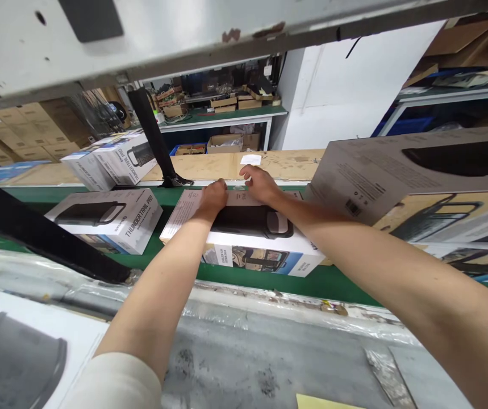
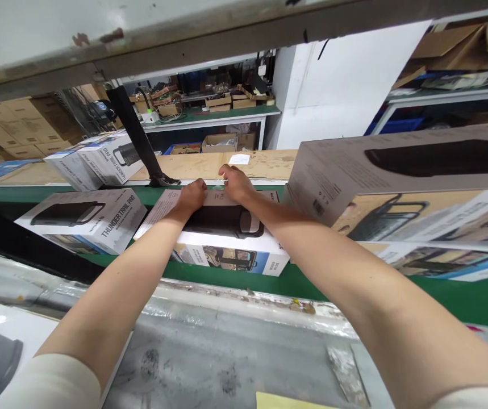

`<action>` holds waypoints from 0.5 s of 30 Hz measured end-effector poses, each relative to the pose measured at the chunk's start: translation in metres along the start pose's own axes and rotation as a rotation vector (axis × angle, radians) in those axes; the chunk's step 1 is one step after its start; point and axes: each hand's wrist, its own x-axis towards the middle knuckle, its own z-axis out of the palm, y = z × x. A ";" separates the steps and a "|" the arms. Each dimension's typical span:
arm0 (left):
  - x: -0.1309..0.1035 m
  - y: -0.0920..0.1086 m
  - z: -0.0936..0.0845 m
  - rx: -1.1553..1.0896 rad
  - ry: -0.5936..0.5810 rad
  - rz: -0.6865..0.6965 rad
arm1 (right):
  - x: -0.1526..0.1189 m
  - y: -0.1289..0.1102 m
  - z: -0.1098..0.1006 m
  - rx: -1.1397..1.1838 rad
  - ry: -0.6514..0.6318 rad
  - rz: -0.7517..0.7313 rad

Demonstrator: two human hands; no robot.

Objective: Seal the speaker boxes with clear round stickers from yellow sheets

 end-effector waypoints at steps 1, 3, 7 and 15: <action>0.000 -0.001 0.000 -0.003 -0.001 -0.002 | -0.004 0.000 -0.001 -0.005 0.012 0.001; 0.000 -0.002 -0.001 -0.007 0.000 -0.001 | -0.009 -0.002 -0.002 -0.004 0.016 0.014; -0.001 -0.005 -0.002 -0.007 0.009 0.008 | 0.000 -0.006 0.000 0.047 -0.026 0.125; -0.003 -0.010 -0.004 -0.002 0.016 0.010 | 0.020 -0.017 0.016 0.240 -0.097 0.122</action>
